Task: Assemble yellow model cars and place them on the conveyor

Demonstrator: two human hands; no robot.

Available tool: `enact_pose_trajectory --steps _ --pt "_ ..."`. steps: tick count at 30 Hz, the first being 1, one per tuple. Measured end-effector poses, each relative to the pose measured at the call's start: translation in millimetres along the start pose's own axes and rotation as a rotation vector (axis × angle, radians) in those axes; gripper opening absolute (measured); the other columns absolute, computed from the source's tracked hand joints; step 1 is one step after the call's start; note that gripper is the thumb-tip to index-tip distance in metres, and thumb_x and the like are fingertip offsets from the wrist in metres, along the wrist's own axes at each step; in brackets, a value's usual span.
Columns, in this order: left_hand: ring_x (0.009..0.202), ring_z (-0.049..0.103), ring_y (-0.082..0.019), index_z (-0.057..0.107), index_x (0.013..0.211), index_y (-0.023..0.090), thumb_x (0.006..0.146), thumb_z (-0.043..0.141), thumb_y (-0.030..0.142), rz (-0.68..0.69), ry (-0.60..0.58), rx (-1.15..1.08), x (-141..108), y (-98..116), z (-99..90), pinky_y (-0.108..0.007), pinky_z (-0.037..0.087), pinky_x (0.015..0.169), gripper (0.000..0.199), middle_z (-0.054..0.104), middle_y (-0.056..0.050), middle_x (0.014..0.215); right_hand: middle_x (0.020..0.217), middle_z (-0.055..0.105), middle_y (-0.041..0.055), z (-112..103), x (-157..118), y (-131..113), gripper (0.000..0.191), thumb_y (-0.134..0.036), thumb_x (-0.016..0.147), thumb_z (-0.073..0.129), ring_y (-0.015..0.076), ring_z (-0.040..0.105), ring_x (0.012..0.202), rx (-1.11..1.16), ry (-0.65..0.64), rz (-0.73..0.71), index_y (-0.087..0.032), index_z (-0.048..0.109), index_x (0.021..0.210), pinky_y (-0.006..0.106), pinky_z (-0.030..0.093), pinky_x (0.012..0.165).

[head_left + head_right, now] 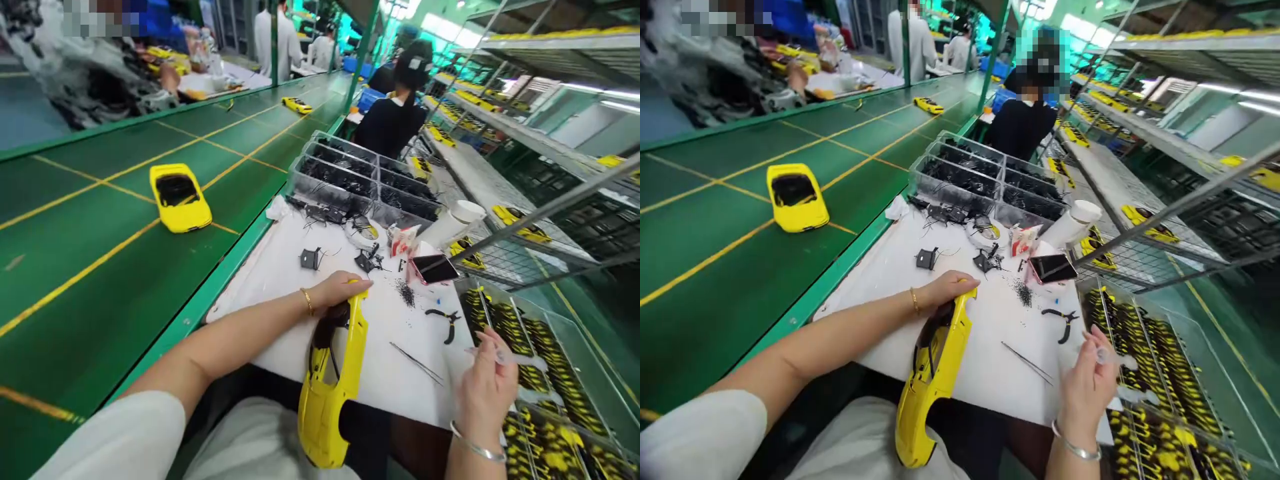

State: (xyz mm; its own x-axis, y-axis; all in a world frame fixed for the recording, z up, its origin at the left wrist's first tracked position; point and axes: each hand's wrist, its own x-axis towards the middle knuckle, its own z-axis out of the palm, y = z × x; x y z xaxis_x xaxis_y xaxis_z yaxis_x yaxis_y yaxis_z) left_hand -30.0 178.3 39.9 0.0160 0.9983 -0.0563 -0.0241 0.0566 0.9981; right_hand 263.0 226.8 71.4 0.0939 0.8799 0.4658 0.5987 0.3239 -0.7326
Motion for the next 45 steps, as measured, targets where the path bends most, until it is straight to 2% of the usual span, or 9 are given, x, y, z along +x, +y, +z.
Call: enact_pose_trajectory --steps 4,6,8,10,13,16,20,38,45 --pt "0.058 0.037 -0.010 0.048 0.062 0.016 0.078 0.050 0.072 0.047 -0.001 0.048 0.2 3.2 -2.5 -0.025 0.028 0.056 0.058 0.041 0.003 0.059 0.097 0.069 0.0059 0.1 -21.7 -74.0 0.064 -0.038 0.090 0.064 0.0271 0.065 0.094 0.546 -0.301 0.080 -0.033 0.036 0.147 0.047 0.048 0.085" --pt "0.059 0.037 -0.010 0.048 0.062 0.016 0.078 0.049 0.072 0.049 0.001 0.041 -0.3 3.5 -2.4 -0.026 0.029 0.056 0.058 0.042 0.003 0.060 0.097 0.068 0.0027 4.2 -31.5 -107.9 0.036 -0.029 0.088 0.067 0.0231 0.065 0.088 0.772 -0.521 0.091 -0.036 0.058 0.122 0.047 0.048 0.089" --pt "0.059 0.037 -0.010 0.048 0.063 0.016 0.079 0.049 0.072 0.043 -0.002 0.017 -0.9 3.2 -2.2 -0.026 0.029 0.056 0.058 0.042 0.003 0.060 0.085 0.062 0.0004 10.9 -36.8 -133.1 0.011 -0.025 0.084 0.068 0.0184 0.061 0.080 0.939 -0.719 0.094 -0.029 0.064 0.093 0.043 0.048 0.092" --pt "0.059 0.036 -0.010 0.047 0.063 0.017 0.080 0.048 0.071 0.056 -0.003 0.004 -1.2 2.7 -2.6 -0.026 0.028 0.055 0.057 0.041 0.003 0.061 0.076 0.054 0.0002 19.0 -37.3 -149.5 0.016 -0.040 0.081 0.070 0.0181 0.054 0.076 1.071 -0.874 0.116 -0.028 0.065 0.090 0.040 0.048 0.087" --pt "0.060 0.035 -0.010 0.047 0.063 0.016 0.081 0.047 0.072 0.091 -0.011 0.036 -0.8 2.0 -3.9 -0.026 0.028 0.056 0.058 0.040 0.004 0.061 0.070 0.047 0.0012 29.5 -32.3 -162.2 0.058 -0.083 0.072 0.056 0.0208 0.048 0.073 1.140 -1.059 0.204 -0.027 0.067 0.082 0.041 0.046 0.078" --pt "0.060 0.036 -0.010 0.048 0.064 0.016 0.083 0.046 0.071 0.096 -0.022 0.054 0.3 1.2 -4.7 -0.026 0.028 0.056 0.058 0.042 0.004 0.062 0.054 0.037 0.0003 34.2 -26.7 -165.9 0.069 -0.088 0.074 0.043 0.0192 0.041 0.062 1.128 -1.164 0.234 -0.023 0.057 0.058 0.039 0.041 0.069" --pt "0.061 0.037 -0.010 0.049 0.065 0.016 0.085 0.046 0.069 0.093 -0.020 0.064 1.4 -0.1 -4.5 -0.026 0.029 0.057 0.056 0.043 0.003 0.062 0.054 0.039 0.0009 35.0 -24.4 -163.5 0.055 -0.072 0.081 0.045 0.0193 0.042 0.060 1.116 -1.112 0.273 -0.022 0.061 0.063 0.037 0.036 0.063" --pt "0.060 0.034 -0.010 0.045 0.063 0.017 0.083 0.048 0.067 0.063 -0.014 0.018 -0.6 3.4 -2.4 -0.026 0.028 0.056 0.054 0.040 0.004 0.061 0.053 0.038 0.0001 37.6 -23.5 -166.4 0.053 -0.070 0.079 0.048 0.0187 0.041 0.059 1.074 -1.077 0.342 -0.020 0.065 0.072 0.035 0.035 0.064" --pt "0.060 0.033 -0.011 0.040 0.060 0.018 0.082 0.044 0.063 0.070 0.000 0.092 -0.6 3.5 -4.3 -0.027 0.027 0.057 0.050 0.037 0.004 0.060 0.070 0.050 0.0033 22.5 -40.4 -167.4 0.055 -0.074 0.080 0.054 0.0191 0.043 0.068 0.770 -1.001 0.055 -0.021 0.067 0.085 0.032 0.034 0.060"
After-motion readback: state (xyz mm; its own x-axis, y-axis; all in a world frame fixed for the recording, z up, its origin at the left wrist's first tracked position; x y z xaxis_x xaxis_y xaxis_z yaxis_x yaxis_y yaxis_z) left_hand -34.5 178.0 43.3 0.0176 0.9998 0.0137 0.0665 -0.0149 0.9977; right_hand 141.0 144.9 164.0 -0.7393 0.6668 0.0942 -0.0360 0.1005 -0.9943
